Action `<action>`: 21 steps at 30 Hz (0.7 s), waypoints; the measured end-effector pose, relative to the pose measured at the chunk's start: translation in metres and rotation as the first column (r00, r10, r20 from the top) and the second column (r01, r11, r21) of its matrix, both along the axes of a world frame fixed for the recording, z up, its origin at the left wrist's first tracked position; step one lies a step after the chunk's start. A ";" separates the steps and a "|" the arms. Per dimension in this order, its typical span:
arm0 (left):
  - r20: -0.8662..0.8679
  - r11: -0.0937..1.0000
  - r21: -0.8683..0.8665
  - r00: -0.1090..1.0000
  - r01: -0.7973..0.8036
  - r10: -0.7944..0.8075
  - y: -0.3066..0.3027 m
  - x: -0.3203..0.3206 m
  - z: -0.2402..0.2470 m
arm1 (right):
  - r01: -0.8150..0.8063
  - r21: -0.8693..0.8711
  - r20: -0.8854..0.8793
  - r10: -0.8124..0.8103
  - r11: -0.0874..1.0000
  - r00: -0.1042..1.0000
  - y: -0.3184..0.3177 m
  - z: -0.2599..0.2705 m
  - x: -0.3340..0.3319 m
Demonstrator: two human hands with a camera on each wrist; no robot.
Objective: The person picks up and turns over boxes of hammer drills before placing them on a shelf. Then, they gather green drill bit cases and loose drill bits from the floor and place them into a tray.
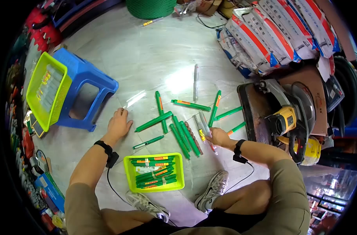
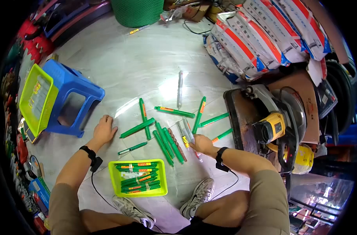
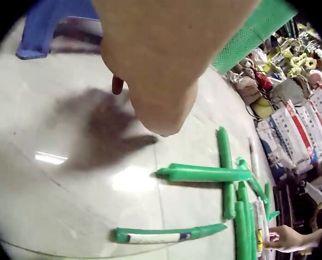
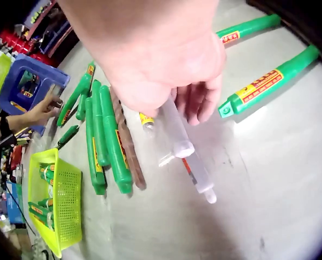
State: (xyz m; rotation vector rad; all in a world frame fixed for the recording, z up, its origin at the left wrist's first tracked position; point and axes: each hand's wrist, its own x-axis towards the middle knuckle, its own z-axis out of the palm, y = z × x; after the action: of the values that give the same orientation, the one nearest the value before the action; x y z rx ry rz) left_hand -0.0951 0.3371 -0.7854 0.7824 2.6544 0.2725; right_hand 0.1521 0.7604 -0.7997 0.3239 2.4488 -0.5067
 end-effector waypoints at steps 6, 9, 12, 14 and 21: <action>-0.053 0.975 -0.205 0.996 -0.086 0.076 -0.020 0.002 -0.006 | 0.005 0.057 0.139 -0.013 0.998 0.990 -0.002 0.006 -0.005; -0.021 0.970 -0.232 0.997 -0.075 0.072 -0.018 -0.003 -0.002 | 0.010 0.048 0.170 -0.018 0.999 0.985 -0.003 0.008 -0.007; 0.001 0.972 -0.227 0.998 -0.065 0.066 -0.020 -0.005 0.002 | 0.000 0.057 0.149 -0.008 0.998 0.989 -0.001 0.002 -0.006; -0.012 0.972 -0.228 0.998 -0.057 0.055 -0.023 -0.003 -0.002 | -0.006 0.062 0.155 -0.003 0.998 0.988 -0.003 0.004 -0.009; -0.020 0.973 -0.231 1.000 -0.019 0.015 -0.030 0.001 -0.006 | -0.054 0.070 0.175 0.041 0.996 0.984 -0.003 0.005 -0.012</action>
State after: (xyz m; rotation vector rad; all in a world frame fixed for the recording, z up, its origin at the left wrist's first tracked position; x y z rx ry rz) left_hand -0.0943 0.3067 -0.7915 0.6895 2.6477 -0.0408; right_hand 0.1397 0.7572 -0.7945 0.3257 2.3037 -0.3521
